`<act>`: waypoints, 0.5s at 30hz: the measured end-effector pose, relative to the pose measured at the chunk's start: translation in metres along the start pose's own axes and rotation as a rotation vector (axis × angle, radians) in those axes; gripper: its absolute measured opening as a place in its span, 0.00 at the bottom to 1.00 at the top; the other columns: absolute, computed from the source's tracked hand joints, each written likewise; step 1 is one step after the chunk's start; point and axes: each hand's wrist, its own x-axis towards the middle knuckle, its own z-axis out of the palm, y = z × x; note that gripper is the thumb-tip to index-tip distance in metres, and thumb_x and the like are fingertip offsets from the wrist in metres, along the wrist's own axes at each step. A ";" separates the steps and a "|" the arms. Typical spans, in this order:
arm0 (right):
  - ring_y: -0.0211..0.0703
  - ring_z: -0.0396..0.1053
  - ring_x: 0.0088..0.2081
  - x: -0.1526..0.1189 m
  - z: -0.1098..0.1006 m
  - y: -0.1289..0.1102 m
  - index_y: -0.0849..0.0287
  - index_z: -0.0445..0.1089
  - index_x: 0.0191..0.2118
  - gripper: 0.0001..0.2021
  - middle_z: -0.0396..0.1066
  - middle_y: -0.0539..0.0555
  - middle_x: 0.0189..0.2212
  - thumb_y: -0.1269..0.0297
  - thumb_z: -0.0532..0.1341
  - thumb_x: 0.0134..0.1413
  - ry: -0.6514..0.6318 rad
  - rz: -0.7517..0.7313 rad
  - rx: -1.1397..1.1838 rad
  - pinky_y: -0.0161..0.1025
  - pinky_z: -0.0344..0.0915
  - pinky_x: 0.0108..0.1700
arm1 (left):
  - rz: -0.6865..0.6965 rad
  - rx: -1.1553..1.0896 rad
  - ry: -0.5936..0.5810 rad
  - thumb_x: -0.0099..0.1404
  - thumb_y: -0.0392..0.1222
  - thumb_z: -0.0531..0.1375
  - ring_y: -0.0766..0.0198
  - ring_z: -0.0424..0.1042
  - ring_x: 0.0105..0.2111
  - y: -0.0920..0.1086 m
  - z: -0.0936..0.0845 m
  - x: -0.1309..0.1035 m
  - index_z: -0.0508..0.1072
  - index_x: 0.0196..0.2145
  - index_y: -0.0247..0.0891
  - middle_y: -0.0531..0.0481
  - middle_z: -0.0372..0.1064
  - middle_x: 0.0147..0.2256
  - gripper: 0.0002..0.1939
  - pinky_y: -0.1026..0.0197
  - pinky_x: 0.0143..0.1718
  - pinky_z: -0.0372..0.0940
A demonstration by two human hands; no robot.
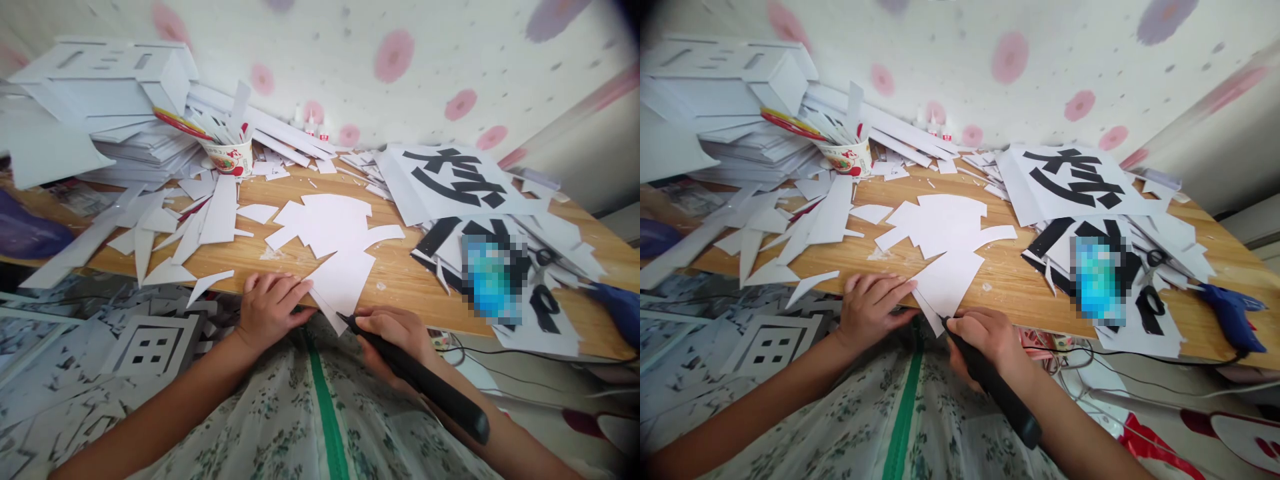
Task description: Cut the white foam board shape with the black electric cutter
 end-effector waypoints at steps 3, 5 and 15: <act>0.46 0.76 0.31 -0.009 -0.001 0.005 0.52 0.69 0.48 0.14 0.76 0.50 0.27 0.71 0.60 0.55 -0.031 0.020 0.017 0.43 0.74 0.40 | -0.009 -0.010 0.009 0.61 0.51 0.65 0.54 0.73 0.42 0.002 -0.001 0.001 0.75 0.44 0.45 0.51 0.78 0.39 0.15 0.48 0.45 0.56; 0.46 0.75 0.30 -0.010 -0.003 0.006 0.51 0.68 0.49 0.16 0.75 0.50 0.27 0.71 0.60 0.55 -0.064 0.007 -0.002 0.44 0.74 0.40 | -0.020 -0.003 0.016 0.60 0.51 0.65 0.54 0.73 0.42 0.003 -0.001 0.002 0.76 0.43 0.45 0.51 0.78 0.39 0.15 0.48 0.44 0.56; 0.45 0.75 0.28 -0.009 -0.008 0.000 0.52 0.74 0.41 0.12 0.76 0.50 0.26 0.71 0.63 0.49 -0.005 0.111 0.082 0.43 0.73 0.36 | -0.037 0.020 0.018 0.58 0.51 0.65 0.53 0.70 0.38 0.005 0.001 0.003 0.76 0.41 0.47 0.51 0.78 0.38 0.14 0.44 0.50 0.55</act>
